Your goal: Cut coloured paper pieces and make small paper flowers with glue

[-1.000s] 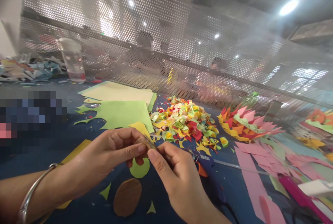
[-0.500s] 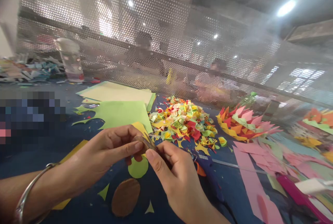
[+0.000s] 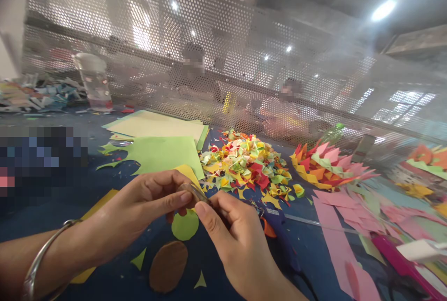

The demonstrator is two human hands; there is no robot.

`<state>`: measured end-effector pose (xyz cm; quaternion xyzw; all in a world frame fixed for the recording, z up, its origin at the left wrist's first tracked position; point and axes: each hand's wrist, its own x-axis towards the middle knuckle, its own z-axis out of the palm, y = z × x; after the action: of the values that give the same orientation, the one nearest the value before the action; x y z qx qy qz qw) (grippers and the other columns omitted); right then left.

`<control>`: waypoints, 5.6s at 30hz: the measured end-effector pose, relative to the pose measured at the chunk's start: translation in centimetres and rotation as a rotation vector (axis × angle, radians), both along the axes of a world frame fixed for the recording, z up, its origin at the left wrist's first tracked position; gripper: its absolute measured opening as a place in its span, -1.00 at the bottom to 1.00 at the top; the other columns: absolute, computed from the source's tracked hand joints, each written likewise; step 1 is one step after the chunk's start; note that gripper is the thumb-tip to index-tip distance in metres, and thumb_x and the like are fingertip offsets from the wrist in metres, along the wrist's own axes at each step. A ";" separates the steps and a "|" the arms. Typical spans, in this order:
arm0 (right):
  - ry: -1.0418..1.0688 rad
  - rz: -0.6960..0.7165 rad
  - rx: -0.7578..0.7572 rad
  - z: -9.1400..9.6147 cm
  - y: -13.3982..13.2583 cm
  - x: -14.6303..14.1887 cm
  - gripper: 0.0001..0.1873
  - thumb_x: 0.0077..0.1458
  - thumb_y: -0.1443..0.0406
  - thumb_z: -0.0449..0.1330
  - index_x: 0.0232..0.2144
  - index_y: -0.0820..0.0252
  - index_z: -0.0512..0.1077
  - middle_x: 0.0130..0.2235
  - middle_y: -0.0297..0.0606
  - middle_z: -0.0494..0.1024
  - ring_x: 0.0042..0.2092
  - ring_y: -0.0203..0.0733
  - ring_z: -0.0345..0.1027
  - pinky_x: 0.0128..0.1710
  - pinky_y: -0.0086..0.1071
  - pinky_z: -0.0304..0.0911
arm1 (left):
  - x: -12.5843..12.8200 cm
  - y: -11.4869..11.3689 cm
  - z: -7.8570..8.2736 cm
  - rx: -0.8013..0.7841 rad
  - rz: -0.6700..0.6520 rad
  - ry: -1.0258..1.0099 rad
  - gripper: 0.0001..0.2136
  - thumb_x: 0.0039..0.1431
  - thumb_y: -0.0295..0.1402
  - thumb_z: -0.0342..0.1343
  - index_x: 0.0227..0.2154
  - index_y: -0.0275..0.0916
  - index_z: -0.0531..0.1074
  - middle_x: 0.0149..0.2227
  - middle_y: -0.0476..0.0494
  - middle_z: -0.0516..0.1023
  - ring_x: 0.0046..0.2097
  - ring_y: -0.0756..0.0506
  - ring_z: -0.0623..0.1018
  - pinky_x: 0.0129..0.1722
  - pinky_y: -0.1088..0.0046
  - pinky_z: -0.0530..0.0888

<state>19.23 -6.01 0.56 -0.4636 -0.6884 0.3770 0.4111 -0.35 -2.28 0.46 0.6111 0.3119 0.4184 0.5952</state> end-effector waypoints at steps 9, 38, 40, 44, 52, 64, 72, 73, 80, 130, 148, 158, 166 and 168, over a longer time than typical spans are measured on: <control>-0.028 -0.021 0.038 0.2 -0.1 -0.1 -0.58 0.31 0.04 0.13 -0.51 0.12 0.25 -0.52 -0.48 0.08 -0.50 -0.33 -0.07 -0.56 -0.46 -0.02 | -0.2 0.2 0.1 0.030 -0.018 0.026 -0.77 0.24 -0.19 0.22 -0.35 -0.28 0.52 -0.42 0.01 0.49 -0.40 0.04 0.37 -0.41 0.51 0.30; -0.714 -0.217 0.294 -3.4 -5.7 3.1 -0.63 0.34 0.04 0.11 -0.45 0.08 0.32 -0.61 -0.47 0.40 -0.62 -0.30 0.29 -0.61 -0.48 0.20 | -4.3 2.0 2.9 0.244 -0.308 0.806 -0.80 0.09 -0.45 0.11 -0.25 -0.19 0.57 -0.30 -0.06 0.67 -0.32 -0.08 0.59 -0.33 0.46 0.40; -0.736 -0.218 0.354 -4.0 -6.1 3.6 -0.67 0.34 0.05 0.13 -0.42 0.08 0.33 -0.60 -0.47 0.43 -0.64 -0.32 0.31 -0.62 -0.50 0.22 | -4.5 1.9 3.0 0.309 -0.290 0.892 -0.81 0.07 -0.43 0.14 -0.26 -0.17 0.59 -0.26 -0.07 0.63 -0.32 -0.07 0.57 -0.35 0.47 0.38; -0.795 -0.227 0.469 -4.3 -6.3 3.8 -0.70 0.35 0.08 0.12 -0.39 0.09 0.33 -0.60 -0.46 0.46 -0.68 -0.32 0.31 -0.64 -0.48 0.21 | -4.6 1.7 3.1 0.441 -0.250 1.021 -0.81 0.01 -0.36 0.23 -0.27 -0.15 0.60 -0.21 -0.07 0.50 -0.34 -0.05 0.51 -0.39 0.47 0.34; -0.800 -0.242 0.516 -4.3 -6.4 3.7 -0.69 0.36 0.08 0.11 -0.40 0.08 0.33 -0.59 -0.42 0.49 -0.63 -0.28 0.43 -0.66 -0.48 0.22 | -4.2 1.0 3.2 0.559 -0.207 1.097 -0.94 0.11 -0.37 0.14 -0.42 -0.18 0.51 -0.33 -0.02 0.47 -0.38 -0.03 0.43 -0.41 0.44 0.27; -0.802 -0.253 0.506 -4.4 -6.1 3.7 -0.68 0.37 0.05 0.09 -0.38 0.08 0.35 -0.57 -0.41 0.53 -0.62 -0.24 0.48 -0.64 -0.45 0.27 | -5.1 0.9 3.1 0.522 -0.316 1.141 -0.79 -0.06 -0.29 0.34 -0.38 -0.17 0.45 -0.23 -0.06 0.47 -0.22 -0.14 0.47 -0.29 0.37 0.29; -0.802 -0.286 0.480 -4.6 -6.3 3.9 -0.66 0.36 0.04 0.09 -0.35 0.11 0.40 -0.54 -0.37 0.55 -0.58 -0.21 0.51 -0.61 -0.43 0.28 | -5.3 1.3 4.0 0.510 -0.181 1.190 -0.77 0.14 -0.09 0.22 -0.33 -0.15 0.49 -0.25 -0.08 0.55 -0.31 -0.13 0.49 -0.36 0.36 0.27; -0.806 -0.286 0.478 -4.6 -6.3 3.9 -0.66 0.36 0.04 0.09 -0.36 0.11 0.40 -0.55 -0.37 0.54 -0.58 -0.21 0.51 -0.60 -0.42 0.27 | -4.9 1.3 4.0 0.506 -0.167 1.177 -0.79 0.16 -0.13 0.20 -0.28 -0.14 0.52 -0.22 -0.09 0.57 -0.28 -0.14 0.52 -0.34 0.37 0.29; -0.822 -0.291 0.505 -4.4 -6.2 3.8 -0.66 0.37 0.05 0.08 -0.37 0.11 0.40 -0.57 -0.39 0.52 -0.60 -0.22 0.48 -0.62 -0.41 0.22 | -1.7 1.7 2.7 0.565 -0.157 1.199 -0.74 0.23 -0.19 0.15 -0.13 -0.22 0.52 -0.11 -0.20 0.59 -0.10 -0.23 0.57 -0.18 0.32 0.40; -0.386 -0.044 0.454 0.9 -1.6 0.8 -0.89 0.25 0.45 0.22 -0.34 0.20 0.45 -0.29 -0.27 0.51 -0.29 -0.30 0.42 -0.28 -0.47 0.34 | 0.3 0.2 1.6 -0.331 -0.288 0.207 -0.71 0.22 -0.14 0.21 -0.40 -0.30 0.55 -0.44 -0.05 0.63 -0.38 0.00 0.59 -0.30 0.53 0.53; -0.325 -0.097 0.242 0.7 -1.5 1.0 -0.83 0.23 0.35 0.26 -0.42 0.15 0.41 -0.45 -0.41 0.41 -0.45 -0.33 0.31 -0.46 -0.49 0.25 | 0.3 -0.4 1.8 -0.087 -0.281 0.496 -0.81 0.23 -0.28 0.14 -0.26 -0.23 0.61 -0.43 -0.01 0.63 -0.38 -0.01 0.58 -0.41 0.60 0.43; -0.297 -0.126 0.102 1.1 -1.7 0.8 -0.83 0.22 0.27 0.27 -0.43 0.13 0.42 -0.52 -0.46 0.39 -0.52 -0.33 0.26 -0.54 -0.47 0.20 | 0.2 -0.5 2.0 -0.062 -0.279 0.545 -0.81 0.27 -0.26 0.11 -0.34 -0.22 0.56 -0.43 -0.03 0.65 -0.37 -0.03 0.64 -0.39 0.59 0.50; -0.233 -0.114 0.012 0.7 -1.9 0.9 -0.78 0.27 0.20 0.24 -0.42 0.13 0.42 -0.53 -0.46 0.39 -0.54 -0.35 0.26 -0.55 -0.47 0.19 | 0.2 -0.5 1.7 -0.129 -0.301 0.491 -0.81 0.28 -0.27 0.10 -0.35 -0.25 0.53 -0.45 -0.03 0.65 -0.38 -0.04 0.66 -0.37 0.55 0.56; -0.186 -0.125 0.001 0.5 -2.0 0.9 -0.78 0.27 0.18 0.23 -0.40 0.13 0.41 -0.51 -0.45 0.41 -0.54 -0.36 0.27 -0.55 -0.48 0.20 | 0.3 -0.5 1.8 -0.172 -0.293 0.437 -0.82 0.29 -0.29 0.11 -0.34 -0.27 0.53 -0.45 -0.03 0.63 -0.38 -0.03 0.65 -0.36 0.54 0.57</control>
<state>20.08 -7.96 1.10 -0.5383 -0.6936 0.3059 0.3682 -0.03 -2.78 2.21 0.6727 0.3757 0.1580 0.6175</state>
